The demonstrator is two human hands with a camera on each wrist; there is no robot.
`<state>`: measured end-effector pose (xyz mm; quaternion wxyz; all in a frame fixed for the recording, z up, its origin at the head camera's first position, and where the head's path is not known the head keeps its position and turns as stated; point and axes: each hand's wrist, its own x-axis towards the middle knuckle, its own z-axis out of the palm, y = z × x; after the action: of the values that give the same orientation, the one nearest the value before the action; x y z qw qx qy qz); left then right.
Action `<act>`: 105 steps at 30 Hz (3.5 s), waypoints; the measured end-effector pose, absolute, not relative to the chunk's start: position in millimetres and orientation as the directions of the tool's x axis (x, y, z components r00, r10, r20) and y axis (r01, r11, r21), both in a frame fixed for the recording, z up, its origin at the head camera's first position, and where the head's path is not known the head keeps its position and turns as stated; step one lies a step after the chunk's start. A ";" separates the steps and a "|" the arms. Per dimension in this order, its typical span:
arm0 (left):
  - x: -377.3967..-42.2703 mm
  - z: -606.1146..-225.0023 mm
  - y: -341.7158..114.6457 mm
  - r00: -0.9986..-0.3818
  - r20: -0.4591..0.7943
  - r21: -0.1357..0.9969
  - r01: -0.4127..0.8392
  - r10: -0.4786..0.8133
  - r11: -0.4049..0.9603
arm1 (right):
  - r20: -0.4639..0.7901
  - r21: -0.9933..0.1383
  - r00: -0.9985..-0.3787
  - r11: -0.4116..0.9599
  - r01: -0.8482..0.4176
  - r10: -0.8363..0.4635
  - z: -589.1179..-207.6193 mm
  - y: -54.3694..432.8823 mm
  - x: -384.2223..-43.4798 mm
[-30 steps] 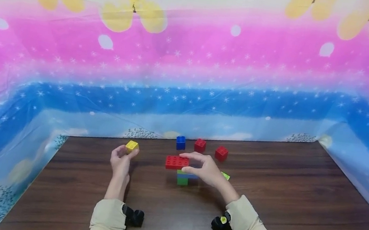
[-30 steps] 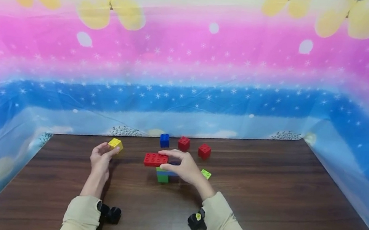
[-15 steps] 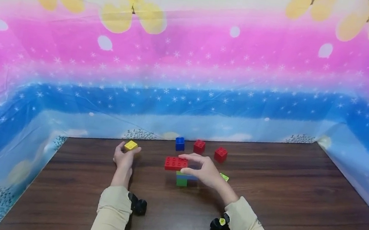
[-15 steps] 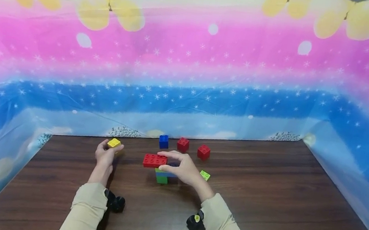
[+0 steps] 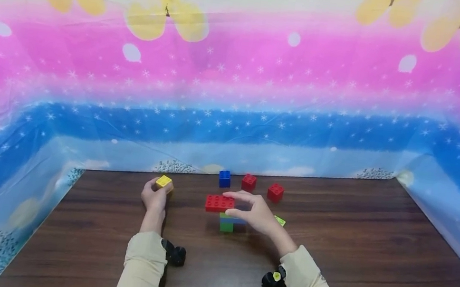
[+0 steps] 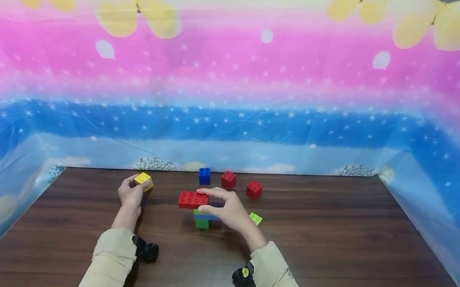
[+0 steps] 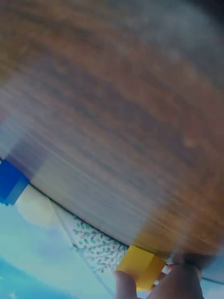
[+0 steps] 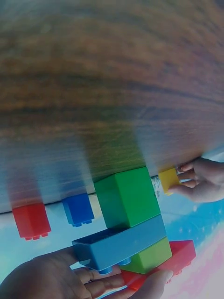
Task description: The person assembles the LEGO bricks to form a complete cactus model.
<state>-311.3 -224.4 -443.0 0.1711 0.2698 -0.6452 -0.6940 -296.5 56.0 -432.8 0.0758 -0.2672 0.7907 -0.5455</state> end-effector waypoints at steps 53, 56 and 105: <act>-261.3 -379.5 -194.4 -0.997 0.039 0.976 0.024 0.065 -0.219 | 0.204 -0.865 -0.823 0.297 -0.405 -0.530 -426.8 56.9 -297.9; -259.5 -378.1 -192.4 -0.987 0.053 0.988 0.030 0.150 -0.153 | 0.186 -0.875 -0.828 0.295 -0.385 -0.528 -425.0 57.3 -298.2; -261.8 -386.4 -178.1 -0.938 0.074 0.997 0.080 0.337 0.005 | 0.136 -0.921 -0.862 0.259 -0.292 -0.488 -424.3 58.0 -296.5</act>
<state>-261.8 -178.1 -386.4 -0.0932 -0.1486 -0.7027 -0.6895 -296.5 58.0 -424.3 0.0880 -0.2471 0.7886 -0.5562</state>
